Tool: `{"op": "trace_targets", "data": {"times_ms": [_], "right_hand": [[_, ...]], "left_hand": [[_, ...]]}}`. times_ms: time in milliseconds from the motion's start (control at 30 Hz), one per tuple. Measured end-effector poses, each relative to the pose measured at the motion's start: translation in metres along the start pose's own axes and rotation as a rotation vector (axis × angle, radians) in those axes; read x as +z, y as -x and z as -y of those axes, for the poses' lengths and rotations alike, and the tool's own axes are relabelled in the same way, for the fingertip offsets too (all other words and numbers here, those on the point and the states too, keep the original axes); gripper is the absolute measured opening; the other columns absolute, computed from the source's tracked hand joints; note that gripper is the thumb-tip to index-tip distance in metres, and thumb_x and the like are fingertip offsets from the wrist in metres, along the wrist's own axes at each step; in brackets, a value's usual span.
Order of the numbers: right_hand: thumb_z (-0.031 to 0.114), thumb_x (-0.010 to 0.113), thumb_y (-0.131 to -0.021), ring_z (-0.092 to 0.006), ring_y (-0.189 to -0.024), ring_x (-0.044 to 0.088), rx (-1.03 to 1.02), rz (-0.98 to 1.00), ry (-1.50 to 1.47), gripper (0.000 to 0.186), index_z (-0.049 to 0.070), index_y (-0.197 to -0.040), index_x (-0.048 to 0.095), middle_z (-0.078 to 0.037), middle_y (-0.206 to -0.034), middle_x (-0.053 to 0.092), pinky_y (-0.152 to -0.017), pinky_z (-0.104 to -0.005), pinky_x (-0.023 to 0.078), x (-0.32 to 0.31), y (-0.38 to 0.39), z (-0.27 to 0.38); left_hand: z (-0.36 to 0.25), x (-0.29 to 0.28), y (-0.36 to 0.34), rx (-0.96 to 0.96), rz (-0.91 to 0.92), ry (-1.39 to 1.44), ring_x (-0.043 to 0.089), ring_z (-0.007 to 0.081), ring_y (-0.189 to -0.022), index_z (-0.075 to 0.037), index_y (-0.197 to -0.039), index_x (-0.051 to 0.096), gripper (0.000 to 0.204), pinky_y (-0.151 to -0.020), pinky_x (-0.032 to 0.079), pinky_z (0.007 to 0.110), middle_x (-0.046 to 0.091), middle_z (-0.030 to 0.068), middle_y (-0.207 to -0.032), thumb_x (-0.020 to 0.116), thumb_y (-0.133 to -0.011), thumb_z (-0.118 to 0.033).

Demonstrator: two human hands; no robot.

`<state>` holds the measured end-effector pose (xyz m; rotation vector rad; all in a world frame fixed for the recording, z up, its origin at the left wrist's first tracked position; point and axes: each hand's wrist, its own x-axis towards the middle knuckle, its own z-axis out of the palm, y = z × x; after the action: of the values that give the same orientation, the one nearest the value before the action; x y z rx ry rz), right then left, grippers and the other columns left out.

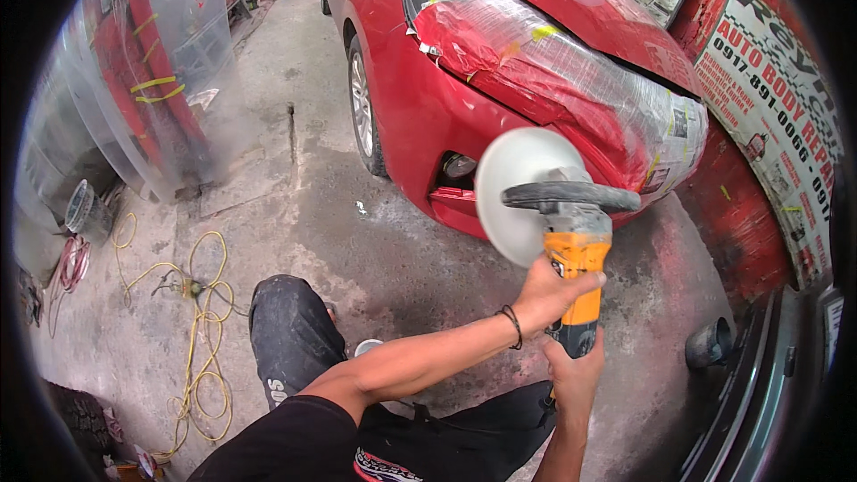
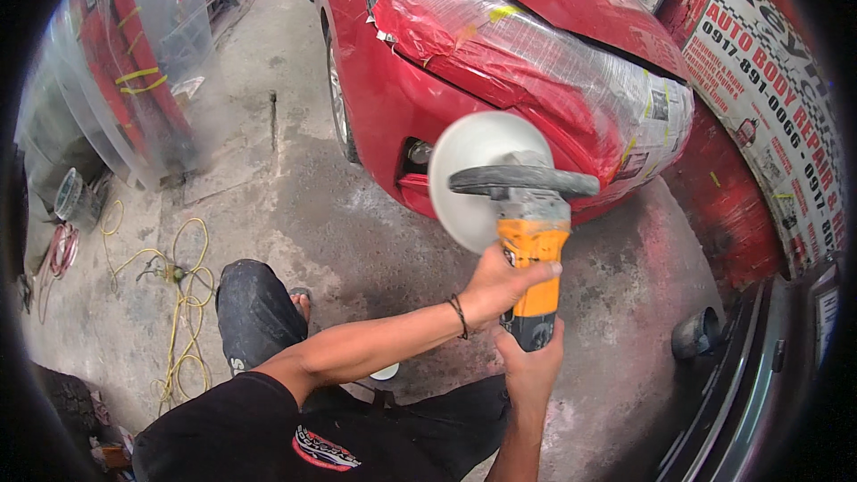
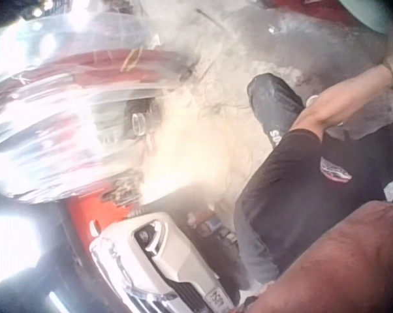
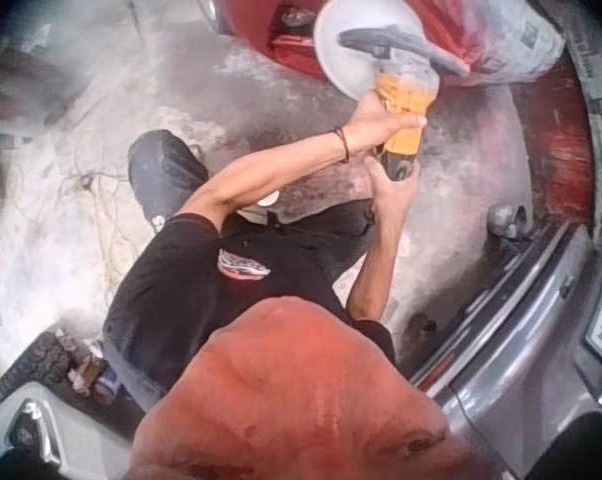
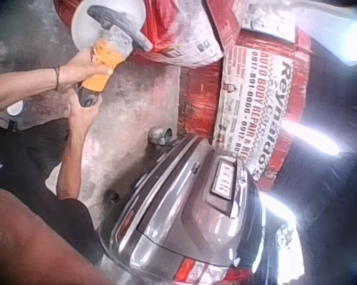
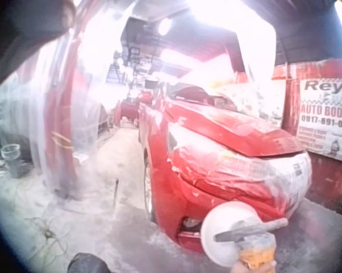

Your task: The person applies a white substance to a red car bumper by hand and then uses a power buffer to polish the surface.

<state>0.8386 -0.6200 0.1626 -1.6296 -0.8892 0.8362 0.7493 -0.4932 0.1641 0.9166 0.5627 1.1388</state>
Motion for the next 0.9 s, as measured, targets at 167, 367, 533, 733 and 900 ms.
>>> {"op": "trace_targets", "data": {"times_ms": [167, 367, 533, 733, 900], "right_hand": [[0.007, 0.089, -0.081, -0.0118, -0.085, 0.067, 0.037, -0.05, 0.039, 0.057, 0.0, -0.129, 0.06, -0.004, -0.105, 0.07, -0.075, -0.0282, 0.056, 0.001, -0.001, -0.003], [0.007, 0.093, -0.081, -0.0135, -0.098, 0.068, -0.038, 0.111, -0.022, 0.065, -0.001, -0.135, 0.058, -0.006, -0.112, 0.072, -0.087, -0.0315, 0.056, 0.043, -0.005, 0.023], [0.009, 0.095, -0.082, -0.0162, -0.11, 0.068, -0.195, 0.269, -0.057, 0.07, -0.001, -0.139, 0.057, -0.007, -0.122, 0.072, -0.097, -0.0346, 0.056, 0.085, -0.027, 0.039], [0.02, 0.099, -0.077, -0.0175, -0.104, 0.072, -0.21, 0.24, 0.047, 0.078, 0.0, -0.141, 0.059, -0.009, -0.115, 0.075, -0.093, -0.036, 0.058, 0.092, -0.028, 0.029], [0.016, 0.098, -0.078, -0.0167, -0.102, 0.07, -0.139, 0.102, 0.029, 0.073, -0.002, -0.137, 0.059, -0.008, -0.114, 0.074, -0.091, -0.0354, 0.058, 0.041, -0.01, -0.005]], "left_hand": [[-0.005, -0.004, -0.004, -0.012, 0.066, 0.027, 0.074, 0.0154, -0.105, -0.001, -0.131, 0.068, 0.048, -0.092, 0.061, 0.036, 0.076, 0.0069, -0.118, 0.089, -0.093, -0.021], [-0.031, -0.035, -0.001, 0.207, -0.114, -0.045, 0.074, 0.0171, -0.105, 0.0, -0.135, 0.062, 0.055, -0.093, 0.061, 0.036, 0.076, 0.0075, -0.118, 0.089, -0.091, -0.017], [-0.072, -0.074, -0.005, 0.248, -0.21, -0.038, 0.074, 0.0163, -0.1, 0.001, -0.129, 0.067, 0.046, -0.089, 0.063, 0.036, 0.077, 0.0071, -0.113, 0.089, -0.092, -0.017], [-0.07, -0.082, 0.001, 0.187, -0.225, 0.015, 0.077, 0.0163, -0.09, 0.002, -0.122, 0.07, 0.035, -0.08, 0.065, 0.035, 0.078, 0.0083, -0.107, 0.086, -0.094, -0.012], [-0.03, -0.042, 0.007, 0.101, -0.111, -0.079, 0.076, 0.0168, -0.096, 0.003, -0.122, 0.07, 0.039, -0.084, 0.064, 0.036, 0.079, 0.0086, -0.109, 0.089, -0.092, -0.015]]}}
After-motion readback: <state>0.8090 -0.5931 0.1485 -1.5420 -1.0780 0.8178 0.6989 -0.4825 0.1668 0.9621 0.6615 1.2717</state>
